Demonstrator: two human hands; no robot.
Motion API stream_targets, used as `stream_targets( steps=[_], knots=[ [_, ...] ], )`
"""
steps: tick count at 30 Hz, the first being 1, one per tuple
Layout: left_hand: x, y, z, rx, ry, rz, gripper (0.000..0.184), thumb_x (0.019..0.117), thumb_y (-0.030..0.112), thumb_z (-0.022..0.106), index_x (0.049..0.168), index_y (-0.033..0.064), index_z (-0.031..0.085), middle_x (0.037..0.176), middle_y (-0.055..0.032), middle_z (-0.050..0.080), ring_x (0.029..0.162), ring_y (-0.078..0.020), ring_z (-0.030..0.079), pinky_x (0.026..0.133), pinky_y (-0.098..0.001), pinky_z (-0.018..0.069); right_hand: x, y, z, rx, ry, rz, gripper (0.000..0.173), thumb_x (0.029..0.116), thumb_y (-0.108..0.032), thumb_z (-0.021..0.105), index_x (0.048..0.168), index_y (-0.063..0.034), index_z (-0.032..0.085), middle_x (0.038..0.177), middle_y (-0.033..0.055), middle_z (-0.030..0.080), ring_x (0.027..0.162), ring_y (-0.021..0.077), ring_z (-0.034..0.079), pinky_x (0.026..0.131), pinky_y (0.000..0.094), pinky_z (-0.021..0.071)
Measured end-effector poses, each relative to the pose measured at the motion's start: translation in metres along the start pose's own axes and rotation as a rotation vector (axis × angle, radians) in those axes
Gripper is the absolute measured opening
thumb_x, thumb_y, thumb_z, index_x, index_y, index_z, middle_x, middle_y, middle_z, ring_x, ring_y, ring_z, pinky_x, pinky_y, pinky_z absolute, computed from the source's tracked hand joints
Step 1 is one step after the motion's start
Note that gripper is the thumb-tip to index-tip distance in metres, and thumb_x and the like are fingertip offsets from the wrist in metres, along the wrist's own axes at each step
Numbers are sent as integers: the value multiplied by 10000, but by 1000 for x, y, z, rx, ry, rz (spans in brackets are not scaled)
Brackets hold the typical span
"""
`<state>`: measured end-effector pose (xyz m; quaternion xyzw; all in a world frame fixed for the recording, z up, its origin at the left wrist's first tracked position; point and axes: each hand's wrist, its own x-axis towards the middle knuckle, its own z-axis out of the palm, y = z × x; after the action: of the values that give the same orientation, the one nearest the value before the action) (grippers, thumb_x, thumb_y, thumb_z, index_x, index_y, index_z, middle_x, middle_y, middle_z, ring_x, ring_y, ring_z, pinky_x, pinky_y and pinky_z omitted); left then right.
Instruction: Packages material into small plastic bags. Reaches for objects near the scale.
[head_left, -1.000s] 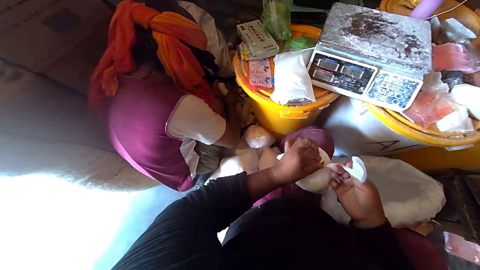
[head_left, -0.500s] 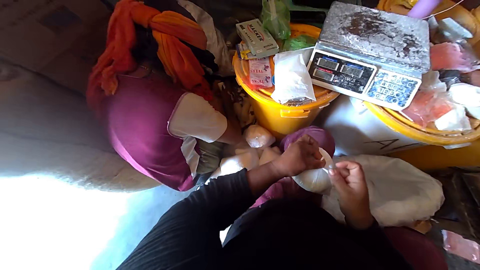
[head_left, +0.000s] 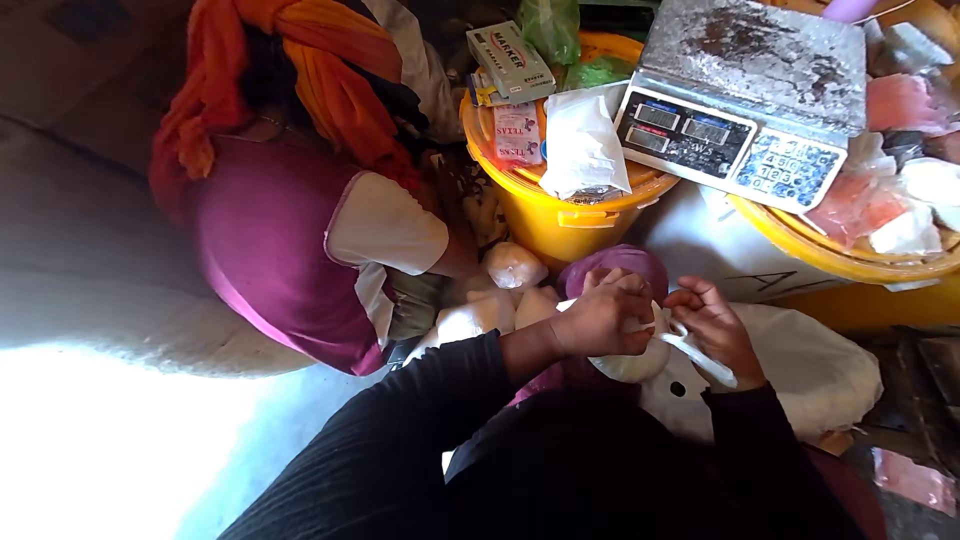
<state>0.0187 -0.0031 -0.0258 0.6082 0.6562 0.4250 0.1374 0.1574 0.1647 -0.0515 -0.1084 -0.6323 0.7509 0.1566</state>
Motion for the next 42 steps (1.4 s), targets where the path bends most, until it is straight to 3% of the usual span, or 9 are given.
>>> stream_targets(
  steps=[3,14,17,19,21,24,27,35,42],
  knots=[
    [1,-3,-5,-68,-27,-48,175,854,201,731,838,27,747,1062,-157,683,1144,-333,583,1011,-595,349,4,1,9,-159,-108,-80,450,861,3,700,1288,-6,556,1005,-72,682,886,19,649,818,209,561],
    [5,-21,-11,-259,-85,-36,183,860,203,750,864,20,756,1080,-143,694,1209,-314,558,1002,-572,375,13,7,7,-137,-254,-197,667,832,-65,737,1440,-13,468,1013,-76,666,931,38,634,848,229,548],
    [9,-23,-19,-318,-158,-57,152,840,163,758,870,15,768,1079,-133,698,1213,-297,551,1025,-546,369,14,7,5,-119,-303,-186,742,839,-205,784,1475,-43,437,1037,-85,655,945,34,628,852,226,545],
    [13,-24,-22,-329,-208,-62,135,831,149,764,864,18,767,1060,-123,701,1209,-296,552,1028,-556,361,14,10,4,-125,-306,-203,699,858,-274,791,1457,-83,486,1047,-84,669,961,36,630,865,231,542],
    [14,-24,-22,-345,-241,-70,130,825,139,767,863,15,769,1058,-127,708,1216,-303,552,1042,-553,359,13,12,4,-160,-269,-227,611,863,-236,783,1410,-93,550,1010,-94,679,929,18,632,847,217,541],
    [12,-27,-22,-404,-215,-90,130,807,134,773,836,8,765,1061,-137,705,1202,-281,556,1063,-454,386,11,12,12,-234,-198,-258,481,871,-127,727,1339,-97,623,963,-102,656,898,-6,603,834,189,518],
    [10,-31,-23,-471,-212,-114,120,814,114,767,820,-5,757,1101,-148,701,1235,-259,542,1096,-390,377,7,14,17,-289,-139,-308,419,891,-135,714,1307,-132,660,938,-103,651,921,-4,591,860,188,500],
    [6,-25,-33,-373,-303,-50,123,822,86,780,889,-17,781,1186,-212,708,1311,-379,548,1106,-598,336,-5,15,28,-385,-101,-405,384,941,-255,686,1324,-233,670,940,-106,664,964,2,589,929,187,466],
    [5,-27,-38,-382,-310,-67,130,820,65,751,911,-24,776,1203,-205,707,1310,-352,557,1118,-598,309,-11,18,38,-496,-26,-468,386,980,-296,654,1349,-184,650,983,-74,669,1022,16,577,994,214,433]
  ],
)
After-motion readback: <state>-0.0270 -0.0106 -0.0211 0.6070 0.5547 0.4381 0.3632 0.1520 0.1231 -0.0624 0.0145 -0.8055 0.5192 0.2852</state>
